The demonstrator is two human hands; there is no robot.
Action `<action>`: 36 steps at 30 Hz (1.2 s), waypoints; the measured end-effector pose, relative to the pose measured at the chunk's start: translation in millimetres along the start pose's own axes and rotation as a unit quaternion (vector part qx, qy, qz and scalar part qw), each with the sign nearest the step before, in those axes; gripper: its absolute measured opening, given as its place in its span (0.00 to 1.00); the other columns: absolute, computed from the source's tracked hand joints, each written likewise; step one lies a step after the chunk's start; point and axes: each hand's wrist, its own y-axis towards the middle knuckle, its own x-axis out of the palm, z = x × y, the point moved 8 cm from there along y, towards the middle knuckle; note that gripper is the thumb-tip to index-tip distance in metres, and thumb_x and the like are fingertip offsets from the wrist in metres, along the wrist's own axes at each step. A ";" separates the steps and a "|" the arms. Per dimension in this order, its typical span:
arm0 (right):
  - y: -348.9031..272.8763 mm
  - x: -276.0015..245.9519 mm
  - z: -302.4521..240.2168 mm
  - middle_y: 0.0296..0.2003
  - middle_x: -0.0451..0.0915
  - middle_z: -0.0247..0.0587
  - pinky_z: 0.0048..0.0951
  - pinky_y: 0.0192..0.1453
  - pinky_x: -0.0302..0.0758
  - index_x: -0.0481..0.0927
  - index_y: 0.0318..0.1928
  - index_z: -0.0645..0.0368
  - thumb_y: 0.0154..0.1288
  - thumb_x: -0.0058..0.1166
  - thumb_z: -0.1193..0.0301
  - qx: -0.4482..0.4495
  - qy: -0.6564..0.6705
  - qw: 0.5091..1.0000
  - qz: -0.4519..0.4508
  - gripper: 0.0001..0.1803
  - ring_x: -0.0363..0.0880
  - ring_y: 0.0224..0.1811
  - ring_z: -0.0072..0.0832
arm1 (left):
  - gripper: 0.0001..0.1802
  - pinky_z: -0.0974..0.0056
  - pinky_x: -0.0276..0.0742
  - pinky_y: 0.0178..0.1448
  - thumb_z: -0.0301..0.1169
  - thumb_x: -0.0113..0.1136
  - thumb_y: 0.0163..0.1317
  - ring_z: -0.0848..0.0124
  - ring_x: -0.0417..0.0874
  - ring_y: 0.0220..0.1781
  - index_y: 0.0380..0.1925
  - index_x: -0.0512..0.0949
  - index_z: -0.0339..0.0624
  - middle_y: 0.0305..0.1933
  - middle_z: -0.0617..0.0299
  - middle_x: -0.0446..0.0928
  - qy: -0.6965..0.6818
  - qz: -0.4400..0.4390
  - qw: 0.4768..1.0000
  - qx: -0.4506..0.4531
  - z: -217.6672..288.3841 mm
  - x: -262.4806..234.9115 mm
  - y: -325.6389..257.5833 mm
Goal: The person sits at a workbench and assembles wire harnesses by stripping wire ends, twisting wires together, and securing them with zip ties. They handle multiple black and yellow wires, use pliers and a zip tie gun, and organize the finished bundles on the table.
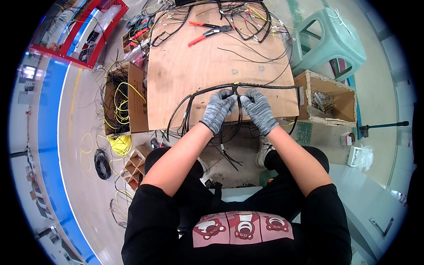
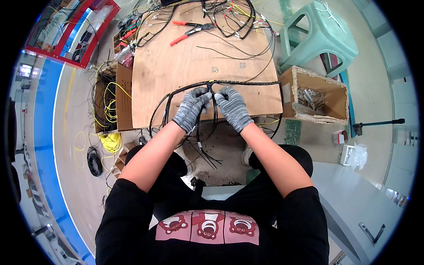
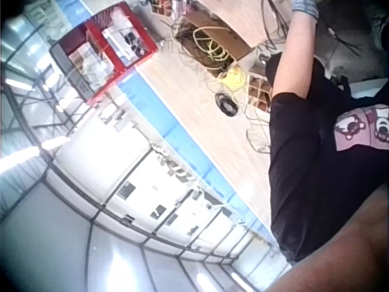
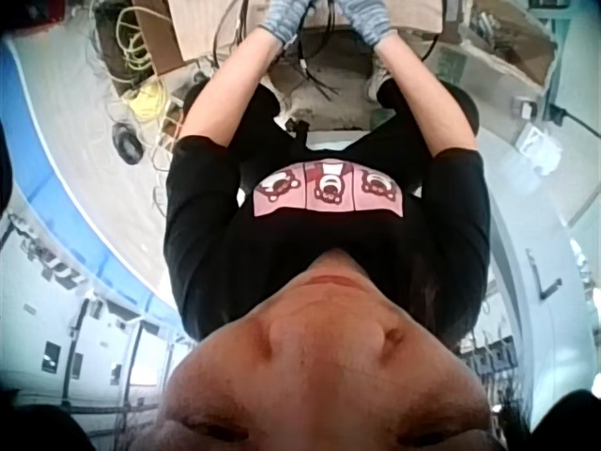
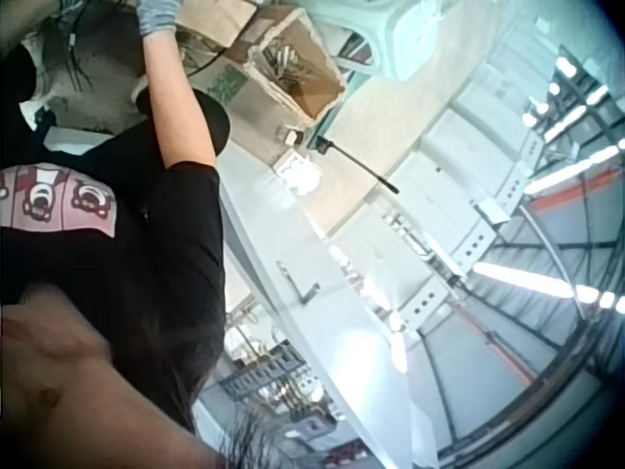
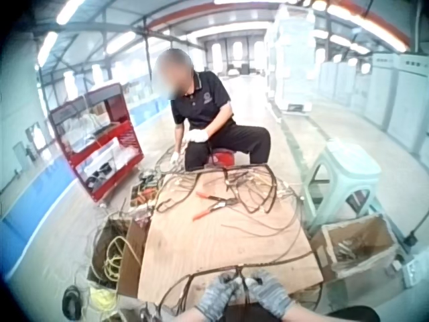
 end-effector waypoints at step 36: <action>-10.4 10.1 -8.7 0.26 0.75 0.31 0.21 0.34 0.69 0.77 0.35 0.62 0.62 0.54 0.69 0.119 0.084 0.984 -0.100 0.08 0.69 0.28 0.18 | 0.07 0.77 0.65 0.23 0.30 0.54 0.63 0.84 0.71 0.21 0.38 0.76 0.39 0.24 0.69 0.75 0.086 -0.015 0.995 0.043 15.6 -0.1 -17.4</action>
